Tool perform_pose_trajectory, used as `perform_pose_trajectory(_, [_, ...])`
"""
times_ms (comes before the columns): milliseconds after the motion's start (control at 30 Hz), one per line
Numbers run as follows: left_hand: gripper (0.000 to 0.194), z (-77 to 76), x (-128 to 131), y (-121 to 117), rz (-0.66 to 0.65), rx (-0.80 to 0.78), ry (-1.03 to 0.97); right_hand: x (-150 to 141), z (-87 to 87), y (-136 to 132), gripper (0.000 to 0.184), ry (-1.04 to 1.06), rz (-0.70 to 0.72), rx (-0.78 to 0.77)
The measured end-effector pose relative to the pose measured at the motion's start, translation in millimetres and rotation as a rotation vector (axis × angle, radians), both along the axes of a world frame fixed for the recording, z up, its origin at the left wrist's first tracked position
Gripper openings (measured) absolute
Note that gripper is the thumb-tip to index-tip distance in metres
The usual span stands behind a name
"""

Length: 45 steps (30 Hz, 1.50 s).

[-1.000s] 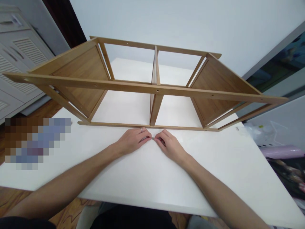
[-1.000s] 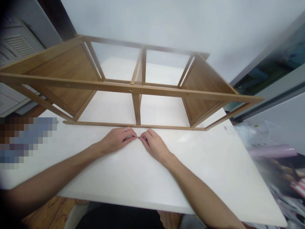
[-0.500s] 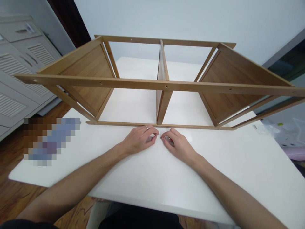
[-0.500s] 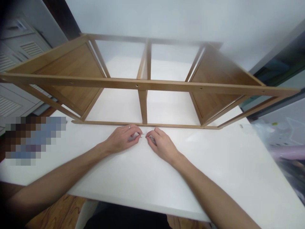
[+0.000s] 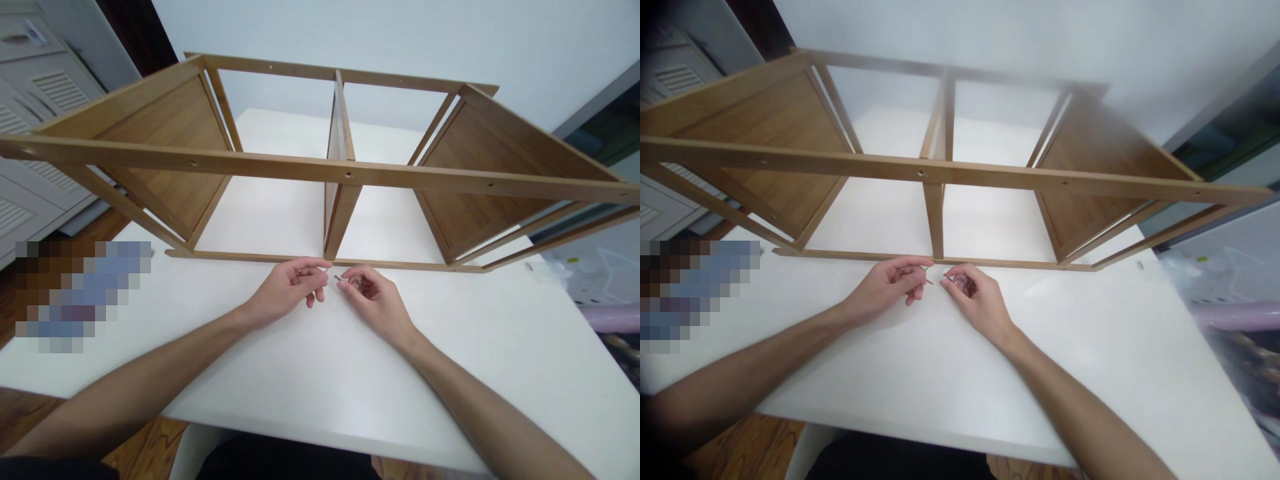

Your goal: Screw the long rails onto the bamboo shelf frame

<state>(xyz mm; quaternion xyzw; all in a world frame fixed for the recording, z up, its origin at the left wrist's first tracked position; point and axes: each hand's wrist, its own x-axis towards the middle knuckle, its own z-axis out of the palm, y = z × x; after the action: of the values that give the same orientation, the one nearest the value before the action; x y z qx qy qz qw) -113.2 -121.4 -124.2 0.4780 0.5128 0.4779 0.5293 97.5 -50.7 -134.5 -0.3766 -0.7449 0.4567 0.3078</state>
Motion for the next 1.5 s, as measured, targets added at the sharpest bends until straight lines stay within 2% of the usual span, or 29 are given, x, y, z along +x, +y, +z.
perform_pose_trajectory(100, [0.042, 4.5, -1.3, -0.1, -0.053, -0.081, -0.134, -1.0, 5.1, -3.6, 0.041, 0.036, 0.056, -0.172])
perform_pose_trajectory(200, [0.038, 8.9, -1.1, 0.2, -0.067, -0.062, -0.141, -1.1, 7.1, -5.0, 0.05, 0.039, 0.077, -0.247])
perform_pose_trajectory(300, [0.033, 11.3, -0.4, 1.6, -0.017, 0.035, -0.07, -0.6, 8.3, -6.4, 0.057, 0.031, 0.047, -0.201])
perform_pose_trajectory(400, [0.033, 9.8, 0.0, 1.5, 0.001, 0.03, -0.01, 1.1, 11.0, -10.3, 0.059, -0.02, 0.034, -0.076])
perform_pose_trajectory(500, [0.03, 6.6, 2.1, -0.3, -0.019, -0.005, 0.006, 2.7, 12.0, -15.3, 0.055, -0.02, 0.063, -0.073])
perform_pose_trajectory(667, [0.024, 3.4, 5.6, -0.9, -0.037, -0.01, 0.02, -1.3, 2.3, -18.5, 0.032, 0.058, 0.095, -0.12])
perform_pose_trajectory(900, [0.022, 0.3, 3.0, 1.8, 0.0, -0.015, -0.002, -7.9, -8.6, -16.3, 0.035, 0.275, 0.058, -0.332])
perform_pose_trajectory(1000, [0.022, -0.3, 3.4, 2.2, 0.03, -0.019, -0.013, -7.6, -6.9, -15.9, 0.032, 0.278, 0.015, -0.291])
perform_pose_trajectory(1167, [0.025, 0.8, 3.4, 2.1, -0.013, -0.016, 0.025, -6.1, -4.1, -15.2, 0.023, 0.231, -0.053, -0.074])
perform_pose_trajectory(1300, [0.021, 2.8, 2.8, 1.8, -0.054, 0.003, 0.071, -6.1, -2.4, -15.8, 0.03, 0.223, -0.086, -0.134])
perform_pose_trajectory(1500, [0.018, 2.6, 3.9, 1.9, -0.034, -0.001, 0.065, -7.5, 1.0, -16.0, 0.033, 0.237, -0.114, -0.194])
